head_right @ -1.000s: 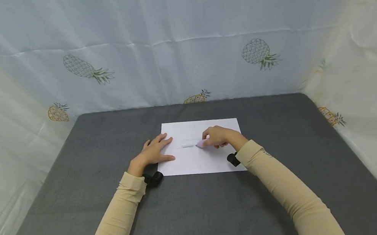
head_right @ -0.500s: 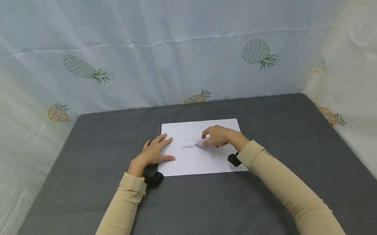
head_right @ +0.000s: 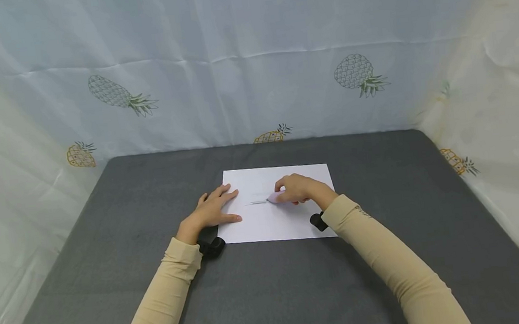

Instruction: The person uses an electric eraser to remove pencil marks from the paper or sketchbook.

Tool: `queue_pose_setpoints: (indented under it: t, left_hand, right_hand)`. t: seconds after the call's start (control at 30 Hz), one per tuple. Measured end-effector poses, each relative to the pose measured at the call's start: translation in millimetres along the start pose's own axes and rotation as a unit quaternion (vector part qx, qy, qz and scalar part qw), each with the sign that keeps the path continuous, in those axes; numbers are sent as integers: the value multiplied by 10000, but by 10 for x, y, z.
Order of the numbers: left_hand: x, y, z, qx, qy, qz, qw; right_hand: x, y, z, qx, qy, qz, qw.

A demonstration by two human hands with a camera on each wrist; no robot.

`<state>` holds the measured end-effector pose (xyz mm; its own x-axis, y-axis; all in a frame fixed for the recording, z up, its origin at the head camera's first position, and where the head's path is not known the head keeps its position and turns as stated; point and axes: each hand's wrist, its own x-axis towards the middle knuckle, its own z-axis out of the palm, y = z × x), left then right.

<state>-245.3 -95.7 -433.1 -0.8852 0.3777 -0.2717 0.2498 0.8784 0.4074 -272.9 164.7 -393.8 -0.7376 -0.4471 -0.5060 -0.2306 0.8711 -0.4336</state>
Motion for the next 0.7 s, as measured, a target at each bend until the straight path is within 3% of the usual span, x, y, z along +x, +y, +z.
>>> queue_pose_setpoints:
  t: [0.27,0.53,0.7]
  left_hand:
    - [0,-1,1,3,-34,-16,10000]
    - [4,-18,2,37,-37,12,10000]
    - [19,-23,17,-2,-27,-14,10000]
  right_hand:
    - [-14,-24,-30,52,-384,51,9992]
    - [41,-68,-17,-133,-26,283,9995]
    - [29,-63,-18,-68,-50,262,9996]
